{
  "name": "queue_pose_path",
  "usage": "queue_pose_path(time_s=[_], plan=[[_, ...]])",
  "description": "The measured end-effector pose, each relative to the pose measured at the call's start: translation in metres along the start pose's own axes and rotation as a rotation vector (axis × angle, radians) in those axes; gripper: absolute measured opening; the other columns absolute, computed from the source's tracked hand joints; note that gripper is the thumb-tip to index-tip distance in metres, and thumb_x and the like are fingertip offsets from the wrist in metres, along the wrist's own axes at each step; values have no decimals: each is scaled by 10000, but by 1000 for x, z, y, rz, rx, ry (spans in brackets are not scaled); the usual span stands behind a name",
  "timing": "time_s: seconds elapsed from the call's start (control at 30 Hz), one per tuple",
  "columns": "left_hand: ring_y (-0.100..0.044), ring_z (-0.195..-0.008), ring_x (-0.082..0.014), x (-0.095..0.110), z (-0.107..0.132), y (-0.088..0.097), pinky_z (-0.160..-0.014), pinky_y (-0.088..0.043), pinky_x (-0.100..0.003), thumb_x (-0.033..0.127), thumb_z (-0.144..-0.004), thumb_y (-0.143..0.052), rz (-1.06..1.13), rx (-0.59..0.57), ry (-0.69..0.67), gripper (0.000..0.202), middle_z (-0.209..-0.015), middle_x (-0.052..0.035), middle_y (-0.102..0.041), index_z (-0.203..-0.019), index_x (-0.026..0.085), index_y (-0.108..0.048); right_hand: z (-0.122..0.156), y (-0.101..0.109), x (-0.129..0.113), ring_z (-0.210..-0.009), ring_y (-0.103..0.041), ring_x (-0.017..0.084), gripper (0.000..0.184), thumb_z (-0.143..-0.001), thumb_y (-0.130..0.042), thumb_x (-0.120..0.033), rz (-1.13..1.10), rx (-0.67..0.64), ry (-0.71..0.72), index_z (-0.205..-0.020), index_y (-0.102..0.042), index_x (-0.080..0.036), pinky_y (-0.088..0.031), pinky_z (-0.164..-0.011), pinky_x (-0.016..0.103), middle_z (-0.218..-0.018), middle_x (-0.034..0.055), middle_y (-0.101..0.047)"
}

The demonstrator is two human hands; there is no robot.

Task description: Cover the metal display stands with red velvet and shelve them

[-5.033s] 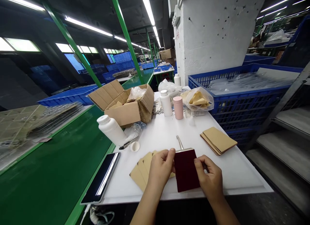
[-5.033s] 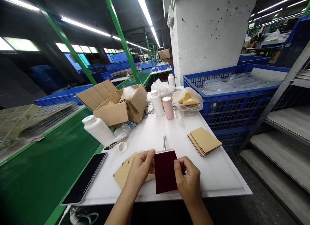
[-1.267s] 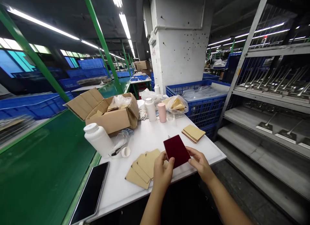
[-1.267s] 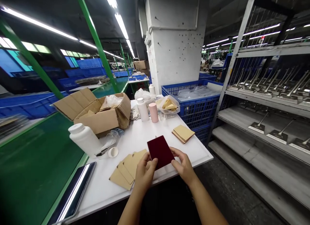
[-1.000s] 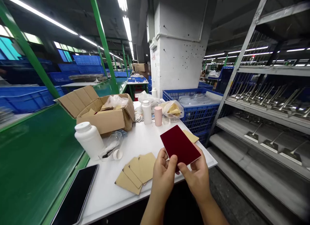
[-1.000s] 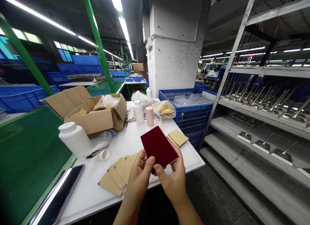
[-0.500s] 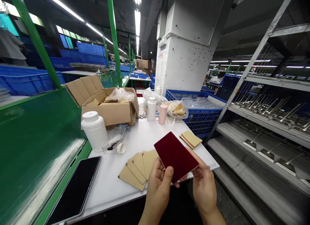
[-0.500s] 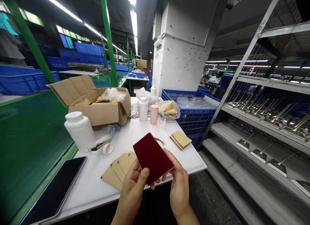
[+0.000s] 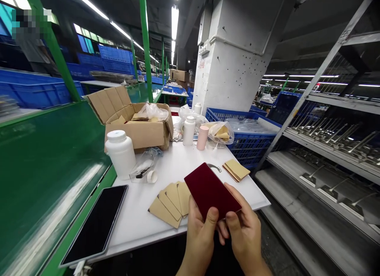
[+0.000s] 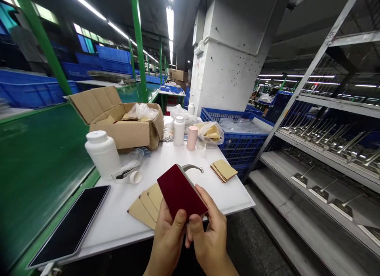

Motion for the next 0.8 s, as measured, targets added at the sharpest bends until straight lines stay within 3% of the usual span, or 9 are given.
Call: queue_pose_path(time_s=[0.1,0.47,0.63,0.8], plan=[[-449,-390,-57,-5,1,0,-353,-385,-128,412,-865,-607,25,-25,-2,532,-600,49,-548,-1255,223,-298,3,-1,5,-318,-393,73,495,-886,-559,-446,-98,49,-75,-1316,-515,-204,-349,-305,180,-470,-50,-504],[-430,-372,-47,-13,3,2,-311,-346,-121,440,-822,-655,15,60,24,580,-668,41,-561,-1248,261,-305,5,2,6,-331,-393,87,524,-848,-592,-478,-82,155,-151,-1274,-548,-176,-365,-301,208,-446,-58,-461],[-413,-362,-45,-12,2,3,-311,-333,-115,443,-827,-648,-17,64,23,555,-630,58,-552,-1237,267,-319,4,0,10,-333,-382,83,518,-848,-597,-468,-136,138,-166,-1277,-535,-185,-364,-305,203,-445,-66,-446],[-490,-414,-81,-13,0,1,-370,-420,-156,418,-868,-598,-78,-5,36,525,-656,36,-586,-1244,241,-277,-4,1,16,-322,-332,50,471,-847,-596,-471,-357,91,-198,-1234,-542,-207,-300,-287,153,-488,-76,-445]])
Point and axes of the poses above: each hand's wrist, its own z-axis away from the middle knuckle, its own y-axis out of the back of the hand, x = y × z, the point moved 5 cm from there along -z, towards the middle knuckle
